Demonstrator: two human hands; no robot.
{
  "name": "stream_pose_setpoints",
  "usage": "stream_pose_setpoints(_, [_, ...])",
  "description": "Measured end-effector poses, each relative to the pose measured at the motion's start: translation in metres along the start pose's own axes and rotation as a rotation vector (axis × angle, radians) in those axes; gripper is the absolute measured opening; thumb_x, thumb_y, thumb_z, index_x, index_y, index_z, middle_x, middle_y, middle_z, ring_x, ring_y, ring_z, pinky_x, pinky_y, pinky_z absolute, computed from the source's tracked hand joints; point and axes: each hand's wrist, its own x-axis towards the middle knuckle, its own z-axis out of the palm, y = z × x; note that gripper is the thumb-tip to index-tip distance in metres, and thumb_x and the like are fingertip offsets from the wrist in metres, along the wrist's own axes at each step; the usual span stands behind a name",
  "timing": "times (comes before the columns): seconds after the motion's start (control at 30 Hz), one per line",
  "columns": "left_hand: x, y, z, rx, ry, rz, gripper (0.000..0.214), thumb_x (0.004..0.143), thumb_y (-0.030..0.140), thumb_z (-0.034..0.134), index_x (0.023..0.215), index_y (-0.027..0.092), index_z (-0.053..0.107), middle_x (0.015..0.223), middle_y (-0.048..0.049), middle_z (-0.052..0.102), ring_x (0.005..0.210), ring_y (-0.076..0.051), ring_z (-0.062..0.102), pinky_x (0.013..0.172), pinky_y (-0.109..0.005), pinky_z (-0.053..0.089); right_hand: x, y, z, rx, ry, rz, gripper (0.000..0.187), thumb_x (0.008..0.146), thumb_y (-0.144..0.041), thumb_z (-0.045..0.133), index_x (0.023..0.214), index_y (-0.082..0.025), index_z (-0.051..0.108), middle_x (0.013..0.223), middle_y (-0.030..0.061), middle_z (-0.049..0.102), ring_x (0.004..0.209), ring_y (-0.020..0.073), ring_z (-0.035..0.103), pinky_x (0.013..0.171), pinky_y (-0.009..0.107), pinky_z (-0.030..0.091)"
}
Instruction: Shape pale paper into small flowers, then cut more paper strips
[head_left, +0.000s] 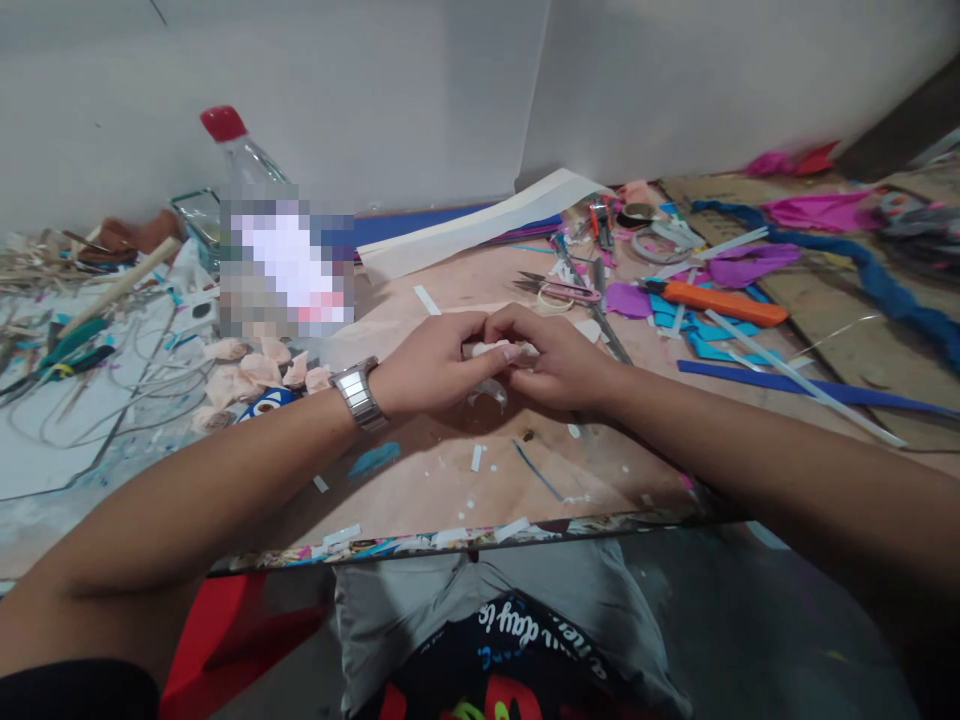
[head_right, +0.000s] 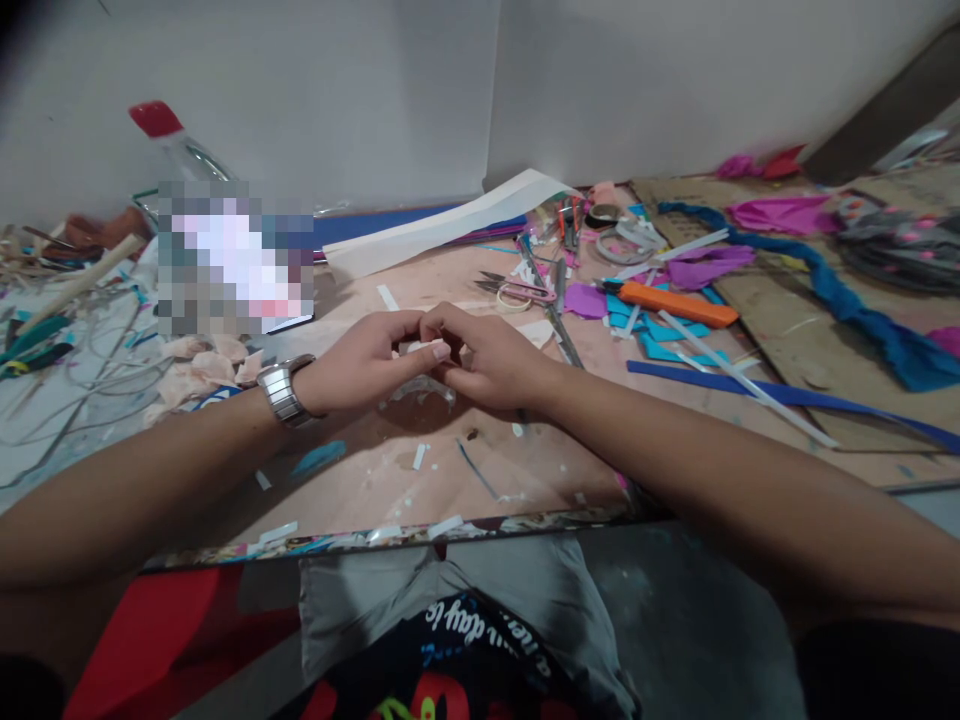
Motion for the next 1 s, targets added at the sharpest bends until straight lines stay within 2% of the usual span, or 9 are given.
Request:
stream_pose_setpoints(0.73, [-0.0006, 0.0003, -0.0004, 0.006, 0.003, 0.027, 0.034, 0.099, 0.047, 0.055, 0.100, 0.016, 0.070, 0.103, -0.0065, 0.077, 0.089, -0.019, 0.067, 0.081, -0.032, 0.047, -0.0004, 0.0012, 0.0003, -0.009, 0.002, -0.008, 0.021, 0.084, -0.021, 0.065, 0.099, -0.025, 0.052, 0.092, 0.0009, 0.063, 0.078, 0.0170, 0.058, 0.070, 0.029, 0.045])
stream_pose_setpoints(1.0, [-0.0007, -0.0007, 0.0001, 0.021, -0.003, 0.013, 0.034, 0.099, 0.046, 0.056, 0.100, 0.016, 0.070, 0.101, -0.0065, 0.077, 0.087, -0.019, 0.065, 0.078, -0.032, 0.046, 0.0000, 0.0015, -0.0004, -0.005, -0.011, -0.005, 0.021, 0.083, -0.020, 0.064, 0.100, -0.025, 0.052, 0.092, 0.0009, 0.062, 0.077, 0.0170, 0.057, 0.070, 0.029, 0.044])
